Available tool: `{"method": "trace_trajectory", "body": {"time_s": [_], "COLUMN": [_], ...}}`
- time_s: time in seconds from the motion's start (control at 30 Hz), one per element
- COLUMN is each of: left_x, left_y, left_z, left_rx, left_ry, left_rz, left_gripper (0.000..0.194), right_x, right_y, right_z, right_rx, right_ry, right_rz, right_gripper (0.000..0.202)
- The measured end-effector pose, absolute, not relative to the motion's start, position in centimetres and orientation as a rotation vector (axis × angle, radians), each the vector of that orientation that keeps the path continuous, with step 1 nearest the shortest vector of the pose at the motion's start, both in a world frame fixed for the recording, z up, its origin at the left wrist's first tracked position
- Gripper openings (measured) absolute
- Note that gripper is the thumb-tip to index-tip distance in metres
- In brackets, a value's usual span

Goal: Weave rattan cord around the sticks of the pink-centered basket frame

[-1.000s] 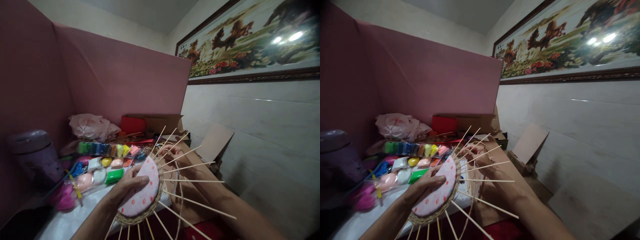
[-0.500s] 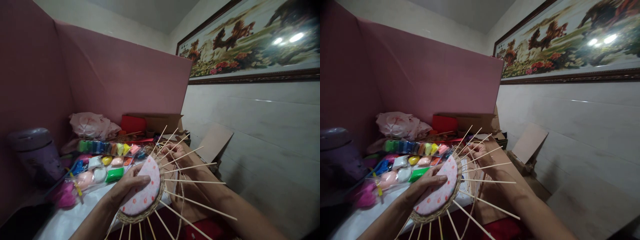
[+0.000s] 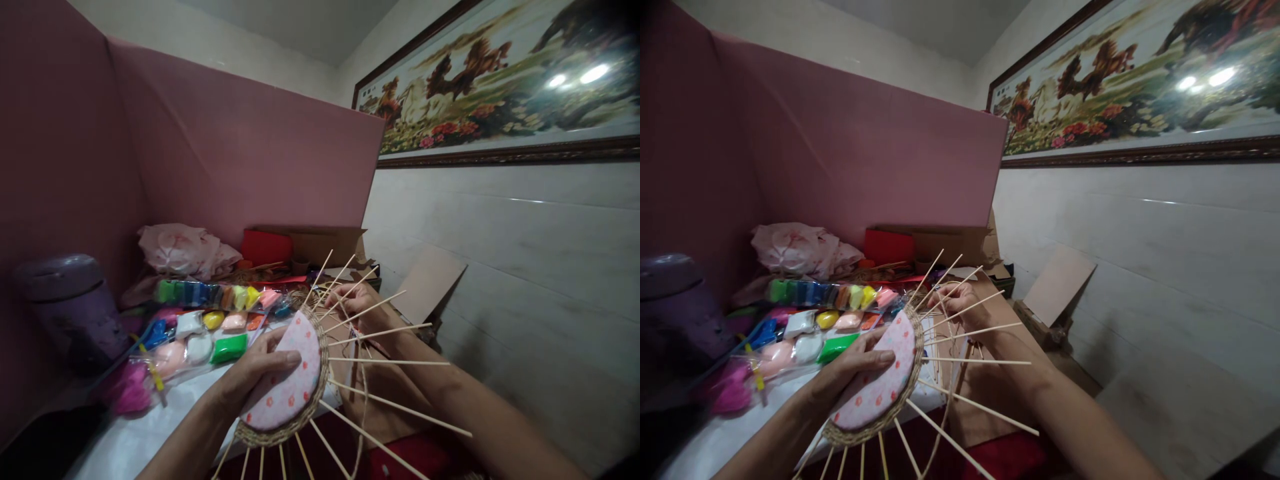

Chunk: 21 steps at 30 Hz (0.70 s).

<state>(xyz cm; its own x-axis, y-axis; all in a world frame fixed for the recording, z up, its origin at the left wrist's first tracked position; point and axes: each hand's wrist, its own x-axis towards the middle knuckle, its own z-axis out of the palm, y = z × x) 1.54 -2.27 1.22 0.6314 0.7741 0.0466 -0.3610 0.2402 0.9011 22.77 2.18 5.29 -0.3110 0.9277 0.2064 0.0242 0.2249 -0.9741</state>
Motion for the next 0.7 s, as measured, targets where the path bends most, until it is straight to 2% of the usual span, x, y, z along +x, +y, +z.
{"method": "trace_trajectory", "body": {"time_s": [0.7], "left_x": [1.4], "left_y": [-2.1], "left_z": [1.0], "left_rx": [1.079], "left_ry": [0.5], "left_rz": [0.81], "left_gripper": [0.035], "right_x": [23.5], "right_y": [4.3], "right_z": [3.9], "right_rx": [-0.937], "right_ry": [-1.517], "right_rz": [1.312], "right_gripper": [0.017]}}
